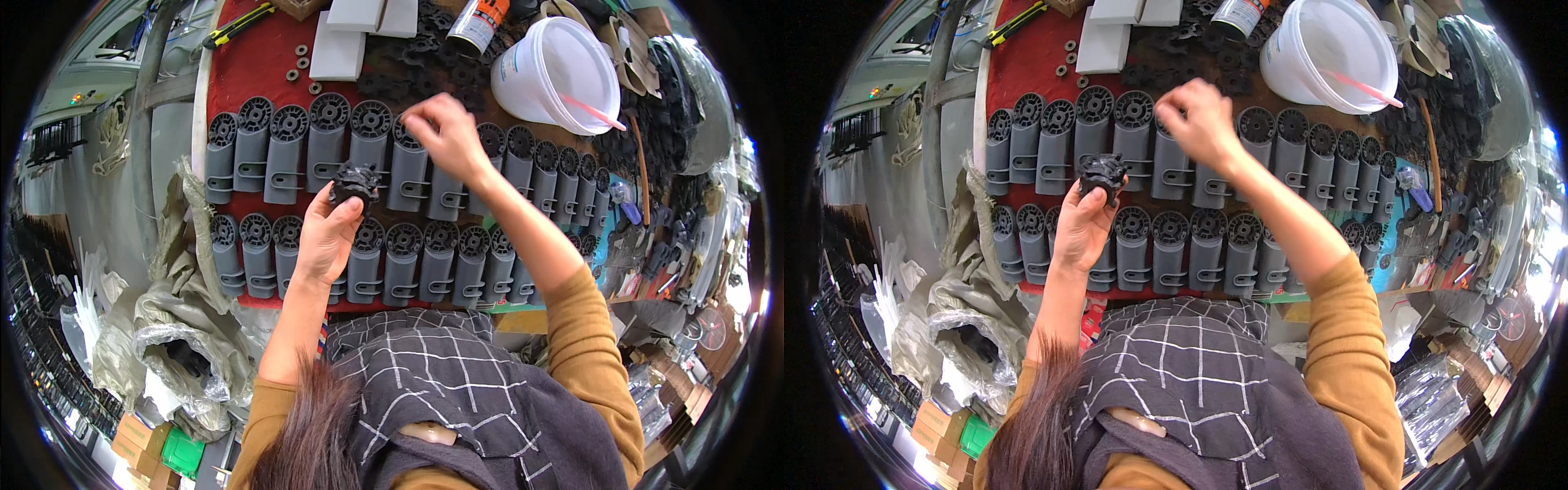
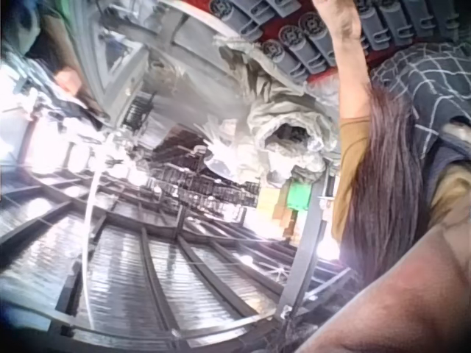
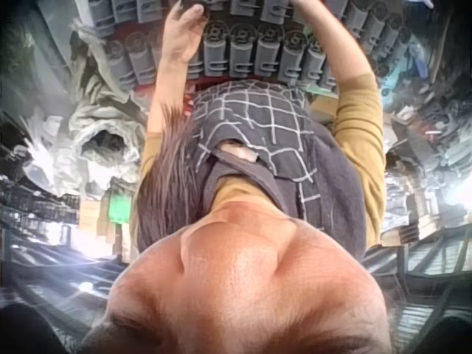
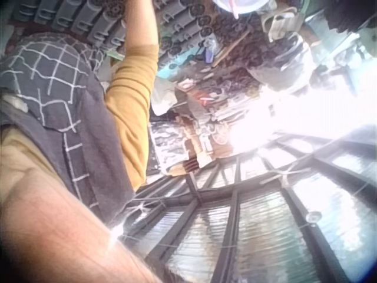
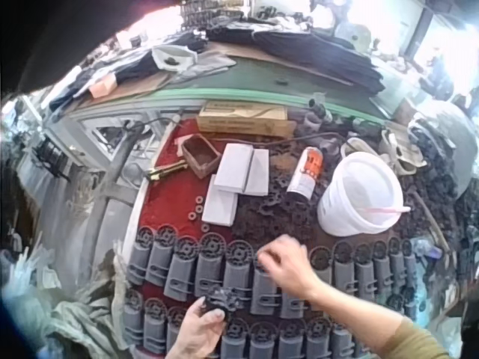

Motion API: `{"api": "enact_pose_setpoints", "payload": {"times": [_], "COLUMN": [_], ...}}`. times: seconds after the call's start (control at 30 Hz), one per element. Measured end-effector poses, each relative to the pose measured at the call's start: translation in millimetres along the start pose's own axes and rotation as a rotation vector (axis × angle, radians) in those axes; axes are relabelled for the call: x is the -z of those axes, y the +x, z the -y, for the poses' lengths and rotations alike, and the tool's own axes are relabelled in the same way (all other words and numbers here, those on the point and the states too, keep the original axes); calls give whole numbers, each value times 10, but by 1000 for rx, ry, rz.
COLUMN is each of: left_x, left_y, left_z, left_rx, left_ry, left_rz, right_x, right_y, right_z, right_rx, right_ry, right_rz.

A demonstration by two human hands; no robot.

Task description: The person applies a white substance to small black plastic parts with a brush, places them into gray cylindrical holders, and then assembles a wheel by inserting a spring and bearing into a gray wheel housing. The person uses a heat gun on the assembled wheel.

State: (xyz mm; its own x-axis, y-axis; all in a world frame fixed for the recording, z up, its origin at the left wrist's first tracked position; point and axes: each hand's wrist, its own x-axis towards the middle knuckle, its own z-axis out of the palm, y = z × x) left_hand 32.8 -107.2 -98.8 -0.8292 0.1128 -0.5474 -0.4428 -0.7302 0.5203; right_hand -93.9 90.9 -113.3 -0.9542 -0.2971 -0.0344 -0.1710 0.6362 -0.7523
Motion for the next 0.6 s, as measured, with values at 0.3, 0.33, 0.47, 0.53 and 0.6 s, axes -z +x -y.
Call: {"api": "enact_pose_setpoints", "payload": {"times": [0.3,0.33,0.47,0.53,0.6], "left_x": [60,75,136,153,164], "left_y": [69,73,88,83,66], "left_z": [52,46,1,-11,-20], "left_rx": [6,-9,-22,-27,-32], "left_ry": [-81,-91,-94,-101,-110], "left_rz": [10,19,-8,-5,-18], "right_x": [36,33,-35,-129,-229], "right_y": [-424,-420,-227,-125,-85], "right_z": [357,295,-65,-226,-325], "right_rx": [-402,-429,-460,-481,-493], "right_ry": [613,593,145,16,-77], "right_rz": [181,139,-30,-57,-18]}}
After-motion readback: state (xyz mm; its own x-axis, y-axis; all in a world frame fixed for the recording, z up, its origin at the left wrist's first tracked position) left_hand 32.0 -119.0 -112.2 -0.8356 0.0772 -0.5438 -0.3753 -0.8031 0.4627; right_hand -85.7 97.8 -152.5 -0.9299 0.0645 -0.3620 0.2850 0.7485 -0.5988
